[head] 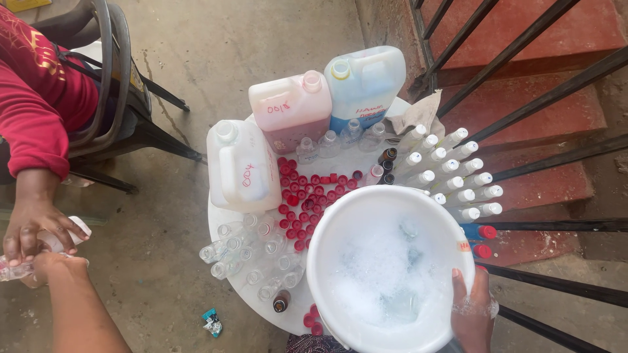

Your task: Washing small plastic bottles in a basin of soapy water

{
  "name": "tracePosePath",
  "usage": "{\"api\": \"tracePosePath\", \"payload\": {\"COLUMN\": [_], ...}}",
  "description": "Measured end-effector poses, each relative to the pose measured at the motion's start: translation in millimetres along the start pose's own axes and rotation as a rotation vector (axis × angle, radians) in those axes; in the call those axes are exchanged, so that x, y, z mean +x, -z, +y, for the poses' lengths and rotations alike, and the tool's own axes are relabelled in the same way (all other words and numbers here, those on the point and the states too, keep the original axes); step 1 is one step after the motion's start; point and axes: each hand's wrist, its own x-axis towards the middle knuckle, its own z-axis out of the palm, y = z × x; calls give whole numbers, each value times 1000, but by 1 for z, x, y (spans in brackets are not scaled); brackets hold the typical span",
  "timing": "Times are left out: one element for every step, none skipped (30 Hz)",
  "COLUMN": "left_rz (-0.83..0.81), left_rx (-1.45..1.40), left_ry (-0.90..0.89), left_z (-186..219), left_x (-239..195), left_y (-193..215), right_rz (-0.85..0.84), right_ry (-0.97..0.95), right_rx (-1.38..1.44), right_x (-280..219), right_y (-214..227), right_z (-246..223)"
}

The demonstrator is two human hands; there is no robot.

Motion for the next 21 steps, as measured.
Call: {"api": "tracePosePath", "payload": {"left_rz": [-123, -243, -240, -350, -459, -457, -393, -329, -327, -297, -266, -266, -259, -253, -254, -212, -170, -170, -179, -189, -189], "left_rx": [46, 88, 87, 115, 144, 143, 113, 85, 84, 175, 266, 266, 248, 230, 230, 270, 311, 315, 214, 111, 113], "left_ry": [-10, -23, -26, -38, -51, -51, -44, -39, -41, -21, -1, -1, -36, -70, -69, -81, -93, -93, -87, -83, -84], "left_z": [-2, 0, 0, -3, -7, -7, -8, -7, -4, -1, 2, 4, 6, 7, 8, 8, 8, 9, 10, 11, 13], "left_x": [2, 6, 14, 21, 28, 30, 32, 34, 34, 35, 35, 32, 29, 25, 20, 15, 9, 7, 4, 1, 13], "left_y": [2, 5, 7, 8, 9, 6, 3, 0, 1, 2, 3, 3, 2, 1, 0, -2, -3, -4, -5, -6, -15], "right_rz": [-5, -15, -18, 5, 27, 27, 17, 6, 4, 13, 22, 22, 6, -7, -6, -6, -7, -7, -1, 3, 3], "right_ry": [-4, -5, -3, 35, 72, 75, 44, 13, 14, 27, 40, 41, 7, -28, -29, -22, -16, -19, -8, 5, 3], "right_rx": [15, 31, 30, 2, -25, -27, -20, -12, -13, -10, -7, -7, -8, -9, -8, -11, -15, -17, -12, -5, -5], "right_x": [-2, -3, -1, 3, 6, 4, 2, 0, 1, 2, 3, 1, -1, -3, -2, -2, -2, -1, 0, 1, 0], "right_y": [2, 2, -2, -5, -8, -6, -4, -2, -3, -4, -5, -4, -2, 0, -1, -1, -1, -1, -1, -3, -2], "right_z": [-3, -6, 1, 8, 15, 10, 6, 1, 3, 5, 7, 3, -2, -6, -7, -6, -6, -4, -2, -1, -5]}}
